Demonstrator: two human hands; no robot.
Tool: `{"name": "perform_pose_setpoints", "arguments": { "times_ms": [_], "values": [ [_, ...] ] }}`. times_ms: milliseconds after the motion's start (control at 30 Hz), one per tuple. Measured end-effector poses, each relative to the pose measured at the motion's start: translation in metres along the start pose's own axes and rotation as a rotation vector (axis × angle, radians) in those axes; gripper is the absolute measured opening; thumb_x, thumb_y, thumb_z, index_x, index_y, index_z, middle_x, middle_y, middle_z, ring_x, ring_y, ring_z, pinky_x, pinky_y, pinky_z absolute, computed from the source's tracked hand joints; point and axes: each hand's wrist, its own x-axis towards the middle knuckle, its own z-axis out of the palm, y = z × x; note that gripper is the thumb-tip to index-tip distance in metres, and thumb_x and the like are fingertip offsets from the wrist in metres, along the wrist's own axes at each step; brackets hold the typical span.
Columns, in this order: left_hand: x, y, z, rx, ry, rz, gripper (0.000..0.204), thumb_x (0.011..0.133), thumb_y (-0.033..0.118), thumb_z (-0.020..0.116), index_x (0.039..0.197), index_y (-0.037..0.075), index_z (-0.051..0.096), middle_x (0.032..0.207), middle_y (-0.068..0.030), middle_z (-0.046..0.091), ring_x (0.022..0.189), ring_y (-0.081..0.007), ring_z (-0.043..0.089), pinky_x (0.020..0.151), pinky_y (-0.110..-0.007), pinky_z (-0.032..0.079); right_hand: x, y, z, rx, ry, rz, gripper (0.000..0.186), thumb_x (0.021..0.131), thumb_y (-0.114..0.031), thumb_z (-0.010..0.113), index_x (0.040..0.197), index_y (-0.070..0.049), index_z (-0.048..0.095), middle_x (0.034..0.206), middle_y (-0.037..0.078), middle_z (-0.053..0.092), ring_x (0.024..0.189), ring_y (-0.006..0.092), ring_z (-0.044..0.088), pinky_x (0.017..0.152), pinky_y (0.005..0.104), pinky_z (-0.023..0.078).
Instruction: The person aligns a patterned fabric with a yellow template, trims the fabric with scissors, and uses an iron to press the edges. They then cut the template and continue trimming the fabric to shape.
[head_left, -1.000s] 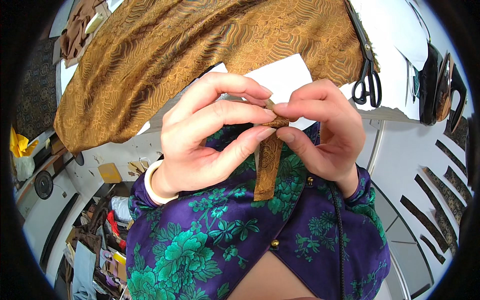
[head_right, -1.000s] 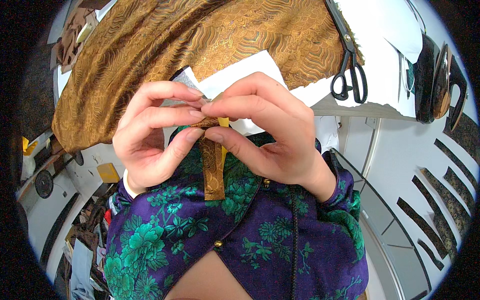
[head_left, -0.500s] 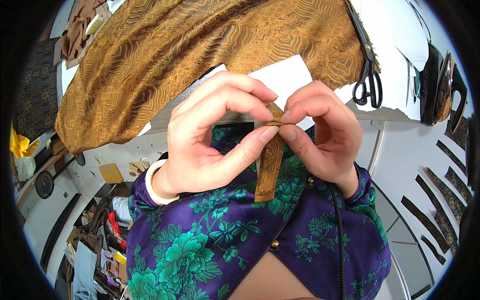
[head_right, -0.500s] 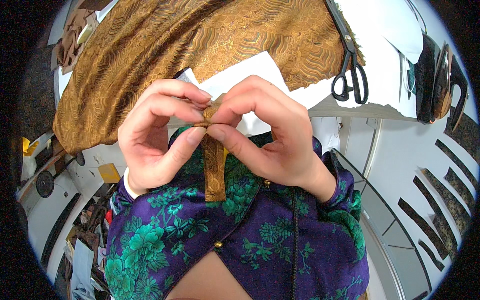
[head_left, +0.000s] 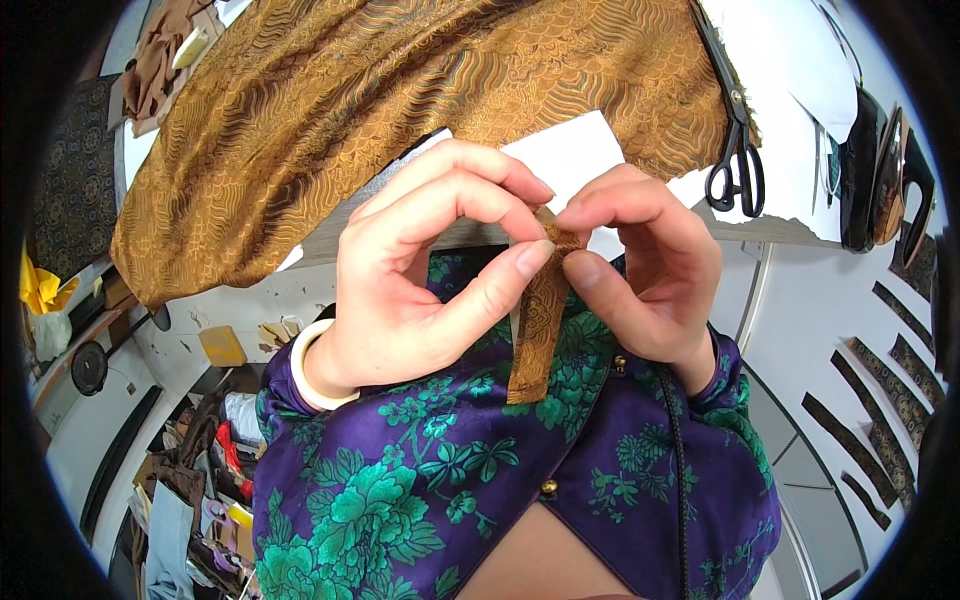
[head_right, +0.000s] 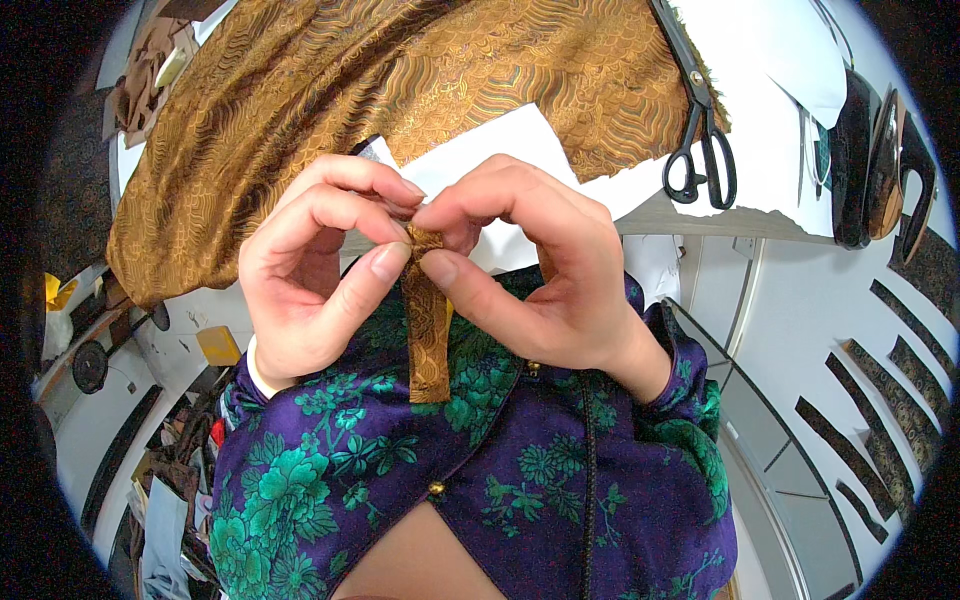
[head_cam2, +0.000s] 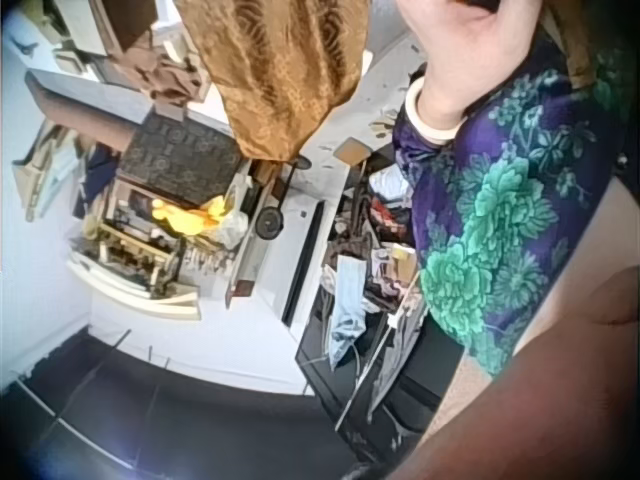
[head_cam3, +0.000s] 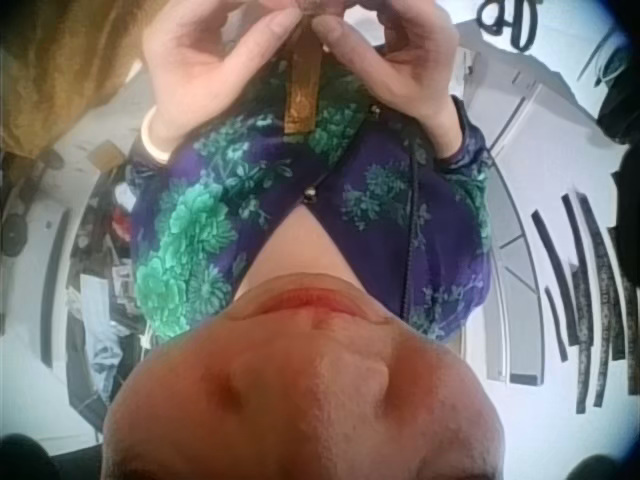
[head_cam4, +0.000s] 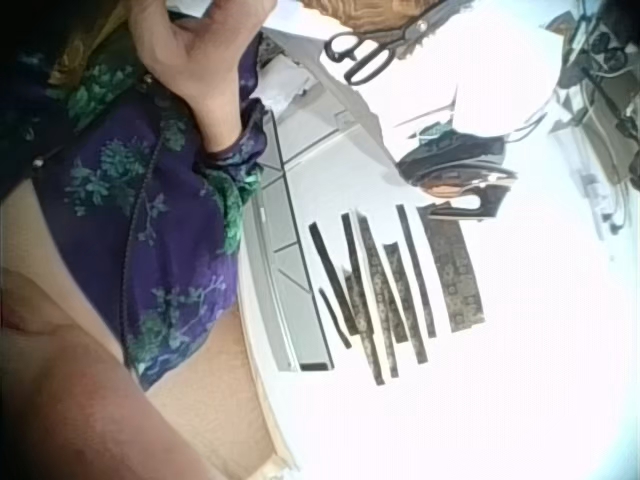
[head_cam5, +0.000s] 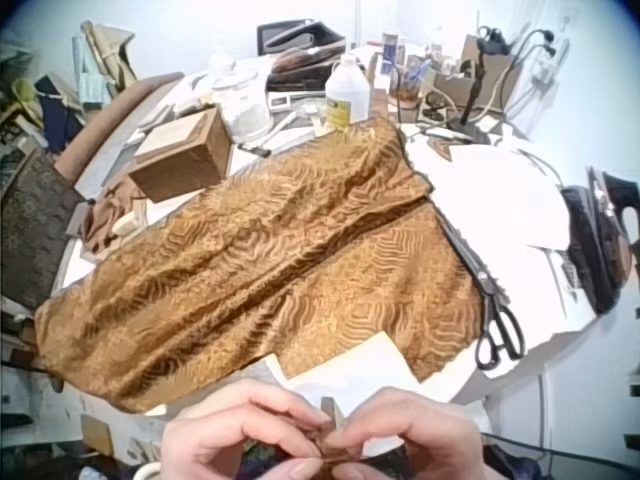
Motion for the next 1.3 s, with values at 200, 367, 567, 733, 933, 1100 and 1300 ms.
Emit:
{"name": "perform_pose_setpoints", "arguments": {
  "times_ms": [200, 367, 567, 733, 933, 1100, 1300],
  "values": [
    [0.000, 0.000, -0.001, 0.009, -0.009, 0.013, 0.012, 0.084, -0.005, 0.067, 0.095, -0.001, 0.065, 0.115, -0.0167, 0.061, 0.109, -0.0222, 0.059, 0.100, -0.035, 0.044, -0.001, 0.003, -0.001, -0.055, -0.032, -0.049, 0.019, 0.080, 0.005, 0.075, 0.097, -0.001, 0.068, 0.085, 0.009, 0.066, 0.074, 0.0157, 0.064, 0.068, 0.0261, 0.050],
    [0.001, -0.001, 0.001, 0.011, 0.025, 0.032, 0.011, 0.083, -0.004, 0.069, 0.093, 0.000, 0.065, 0.111, -0.0147, 0.062, 0.105, -0.0215, 0.060, 0.096, -0.033, 0.045, -0.003, 0.000, 0.000, 0.027, -0.020, 0.034, 0.016, 0.083, 0.006, 0.073, 0.096, 0.002, 0.067, 0.088, 0.009, 0.067, 0.077, 0.0137, 0.064, 0.071, 0.0247, 0.051],
    [0.000, 0.002, 0.003, -0.072, 0.031, -0.049, 0.008, 0.086, -0.003, 0.066, 0.092, -0.001, 0.062, 0.116, -0.0147, 0.060, 0.110, -0.0208, 0.058, 0.101, -0.036, 0.043, -0.008, -0.004, 0.002, 0.229, 0.007, 0.224, 0.013, 0.088, 0.003, 0.071, 0.099, 0.003, 0.064, 0.090, 0.004, 0.066, 0.082, 0.0084, 0.062, 0.075, 0.0221, 0.050],
    [0.000, 0.001, 0.005, -0.150, 0.067, -0.108, 0.005, 0.087, -0.002, 0.065, 0.090, -0.001, 0.062, 0.115, -0.0140, 0.060, 0.110, -0.0203, 0.058, 0.101, -0.036, 0.043, -0.008, -0.008, 0.003, 0.361, 0.017, 0.382, 0.012, 0.092, 0.001, 0.069, 0.101, 0.002, 0.060, 0.089, 0.000, 0.063, 0.081, 0.0043, 0.058, 0.072, 0.0201, 0.049],
    [0.002, -0.002, 0.006, -0.148, 0.088, -0.098, 0.004, 0.087, -0.003, 0.064, 0.089, -0.001, 0.062, 0.112, -0.0127, 0.061, 0.106, -0.0180, 0.058, 0.097, -0.033, 0.044, -0.007, -0.006, 0.004, 0.424, 0.020, 0.430, 0.008, 0.095, 0.000, 0.064, 0.100, 0.001, 0.058, 0.087, 0.000, 0.062, 0.076, 0.0029, 0.057, 0.067, 0.0178, 0.046],
    [0.002, -0.005, 0.007, -0.186, 0.114, -0.120, 0.007, 0.086, -0.003, 0.068, 0.091, -0.001, 0.063, 0.109, -0.0103, 0.062, 0.102, -0.0141, 0.059, 0.090, -0.027, 0.047, -0.006, -0.005, 0.006, 0.470, 0.056, 0.444, 0.009, 0.096, 0.001, 0.063, 0.103, 0.001, 0.057, 0.086, 0.000, 0.062, 0.074, 0.0034, 0.058, 0.066, 0.0183, 0.047],
    [0.002, -0.006, 0.009, -0.202, 0.119, -0.089, 0.008, 0.086, -0.004, 0.067, 0.092, 0.000, 0.062, 0.109, -0.0097, 0.061, 0.101, -0.0134, 0.059, 0.089, -0.027, 0.047, -0.005, -0.008, 0.004, 0.420, 0.048, 0.408, 0.012, 0.094, 0.001, 0.064, 0.104, 0.001, 0.057, 0.087, 0.000, 0.062, 0.076, 0.0033, 0.057, 0.068, 0.0189, 0.047]
  ]
}}
